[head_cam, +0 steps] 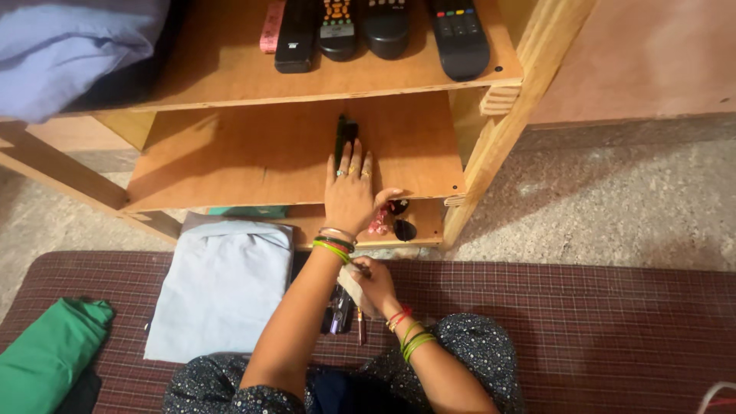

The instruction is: The person sits on a mat and wipes a small plastic container with a cloth, then wipes several pens and places them on a wooden shelf. The person continues to wipe each pen individually and arrange them on the shelf.

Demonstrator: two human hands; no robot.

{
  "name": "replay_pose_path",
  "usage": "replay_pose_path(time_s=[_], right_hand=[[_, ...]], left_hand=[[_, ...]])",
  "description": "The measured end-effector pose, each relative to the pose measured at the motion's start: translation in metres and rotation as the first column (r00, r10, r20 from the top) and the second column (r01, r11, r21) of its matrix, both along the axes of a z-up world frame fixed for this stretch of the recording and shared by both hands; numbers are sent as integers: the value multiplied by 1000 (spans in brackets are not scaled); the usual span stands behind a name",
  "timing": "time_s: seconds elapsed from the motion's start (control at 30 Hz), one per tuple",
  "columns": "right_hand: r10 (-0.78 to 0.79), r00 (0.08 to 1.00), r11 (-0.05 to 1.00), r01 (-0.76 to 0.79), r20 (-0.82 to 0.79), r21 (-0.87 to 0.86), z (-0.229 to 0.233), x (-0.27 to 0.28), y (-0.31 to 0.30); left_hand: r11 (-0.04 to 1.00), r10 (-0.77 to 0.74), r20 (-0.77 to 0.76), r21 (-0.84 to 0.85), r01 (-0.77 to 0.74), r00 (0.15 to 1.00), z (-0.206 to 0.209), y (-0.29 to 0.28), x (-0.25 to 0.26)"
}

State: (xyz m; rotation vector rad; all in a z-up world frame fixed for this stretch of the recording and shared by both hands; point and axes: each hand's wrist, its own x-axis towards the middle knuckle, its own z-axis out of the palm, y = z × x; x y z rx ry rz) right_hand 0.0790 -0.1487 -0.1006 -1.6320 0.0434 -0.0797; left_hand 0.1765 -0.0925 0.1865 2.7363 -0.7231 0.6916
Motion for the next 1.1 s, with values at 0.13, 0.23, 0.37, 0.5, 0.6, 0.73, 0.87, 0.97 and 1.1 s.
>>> replay_pose_path(time_s=[0.13,0.23,0.37,0.5,0.6,0.73,0.87,0.97,1.1], right_hand=[[-8,1000,991,11,21,-132,-12,6,-2],[-222,974,963,214,39,162,-14,11,-15],[-342,938,870,341,-63,356,7,15,-32],[-370,929,891,356,-5,282,25,15,-32],[-338,939,900,341,-59,271,30,13,-28],[-298,949,910,314,-99,272,30,11,-29],[-293,952,911,307,-92,276,32,10,-28],[-273,956,908,293,-108,300,33,11,-27],[-282,956,915,292,-75,278,28,11,-28]], left_hand=[[982,-91,59,-161,99,994,-9,19,-15],[921,-130,70,-360,147,989,-49,45,-55],[901,-27,-82,-433,-12,996,-121,68,-112],[957,173,-375,-156,-246,911,-189,85,-156],[966,208,-308,-85,-245,929,-224,94,-173],[939,337,-366,64,-338,868,-249,96,-179],[952,306,-301,82,-296,903,-253,95,-179],[964,264,-273,80,-252,925,-252,96,-181],[929,358,-329,30,-369,874,-245,97,-180]])
